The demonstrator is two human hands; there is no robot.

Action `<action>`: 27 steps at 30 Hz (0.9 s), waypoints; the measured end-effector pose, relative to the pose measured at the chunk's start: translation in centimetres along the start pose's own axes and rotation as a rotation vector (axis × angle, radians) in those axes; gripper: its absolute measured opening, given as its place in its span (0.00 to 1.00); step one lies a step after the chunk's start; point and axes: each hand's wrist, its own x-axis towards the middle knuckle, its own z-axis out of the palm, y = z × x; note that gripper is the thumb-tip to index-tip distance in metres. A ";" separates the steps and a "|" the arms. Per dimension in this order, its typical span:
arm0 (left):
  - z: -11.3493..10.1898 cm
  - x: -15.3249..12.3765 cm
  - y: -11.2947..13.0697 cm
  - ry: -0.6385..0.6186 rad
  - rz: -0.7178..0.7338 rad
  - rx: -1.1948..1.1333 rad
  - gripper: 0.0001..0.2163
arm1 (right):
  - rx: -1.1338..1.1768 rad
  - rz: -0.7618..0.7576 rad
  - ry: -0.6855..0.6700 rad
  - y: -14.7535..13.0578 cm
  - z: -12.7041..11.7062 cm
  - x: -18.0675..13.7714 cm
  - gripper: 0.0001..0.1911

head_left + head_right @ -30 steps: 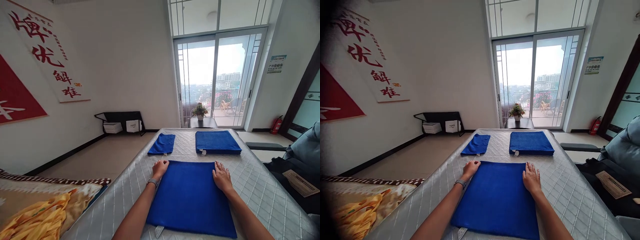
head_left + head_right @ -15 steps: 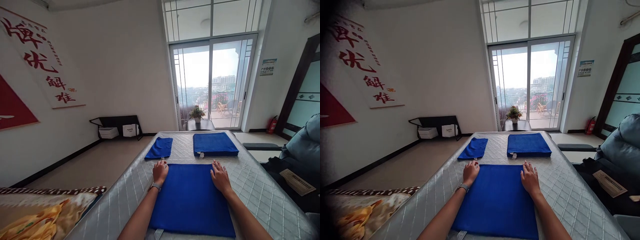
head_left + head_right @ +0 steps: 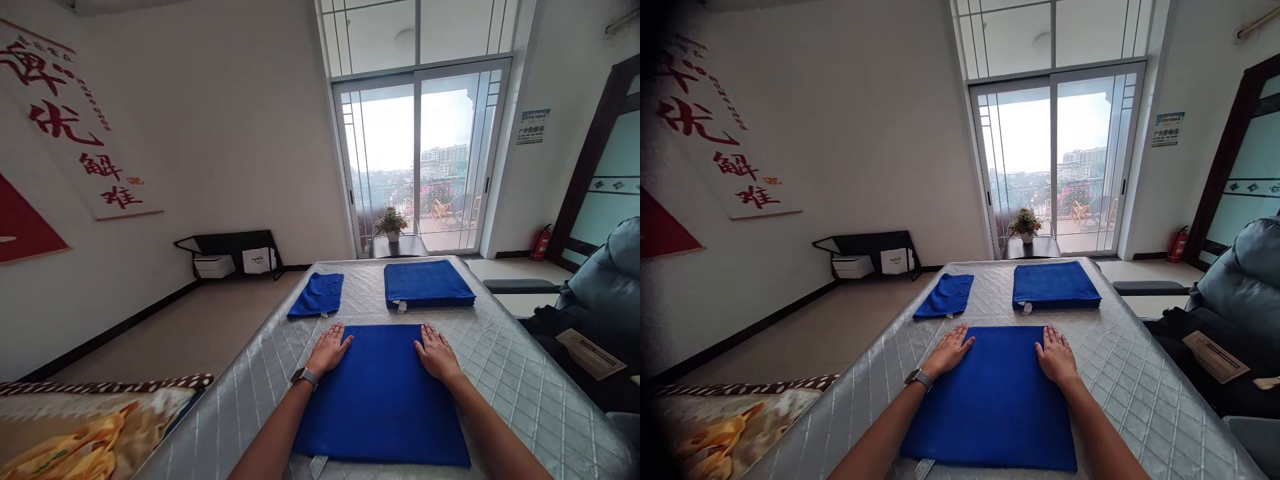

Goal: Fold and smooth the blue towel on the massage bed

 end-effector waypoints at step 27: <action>1.3 1.2 11.9 0.105 0.115 -0.065 0.33 | -0.021 -0.023 0.053 0.2 0.6 0.1 0.35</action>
